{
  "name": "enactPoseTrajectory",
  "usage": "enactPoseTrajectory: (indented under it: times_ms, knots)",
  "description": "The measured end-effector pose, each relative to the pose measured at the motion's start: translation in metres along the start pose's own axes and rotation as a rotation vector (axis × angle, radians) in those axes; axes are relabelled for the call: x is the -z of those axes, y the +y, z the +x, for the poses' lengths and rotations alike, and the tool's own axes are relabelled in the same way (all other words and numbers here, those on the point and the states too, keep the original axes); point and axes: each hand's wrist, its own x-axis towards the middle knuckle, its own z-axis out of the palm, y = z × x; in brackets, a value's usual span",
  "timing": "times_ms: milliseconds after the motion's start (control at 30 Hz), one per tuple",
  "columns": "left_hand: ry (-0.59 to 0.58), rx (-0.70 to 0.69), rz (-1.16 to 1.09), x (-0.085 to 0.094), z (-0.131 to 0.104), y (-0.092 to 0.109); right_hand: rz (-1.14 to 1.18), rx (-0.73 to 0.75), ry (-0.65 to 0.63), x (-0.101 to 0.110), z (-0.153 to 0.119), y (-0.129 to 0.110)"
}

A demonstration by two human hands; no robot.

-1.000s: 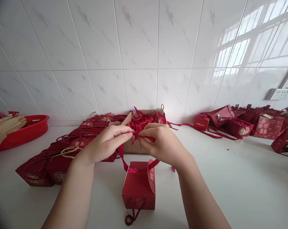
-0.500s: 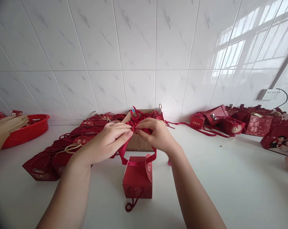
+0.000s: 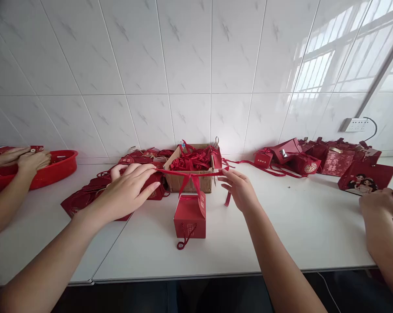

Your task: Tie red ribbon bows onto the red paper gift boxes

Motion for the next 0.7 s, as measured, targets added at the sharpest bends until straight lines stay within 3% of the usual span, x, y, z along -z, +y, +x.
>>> enactPoseTrajectory:
  times_ms: [333, 700]
  knots:
    - [-0.139, 0.111, 0.038, -0.018, -0.052, -0.039, -0.294, -0.103, 0.251, 0.066, -0.035, 0.033]
    - [-0.327, 0.165, 0.016, -0.041, -0.080, -0.048, -0.626, -0.124, 0.315, 0.096, -0.056, 0.057]
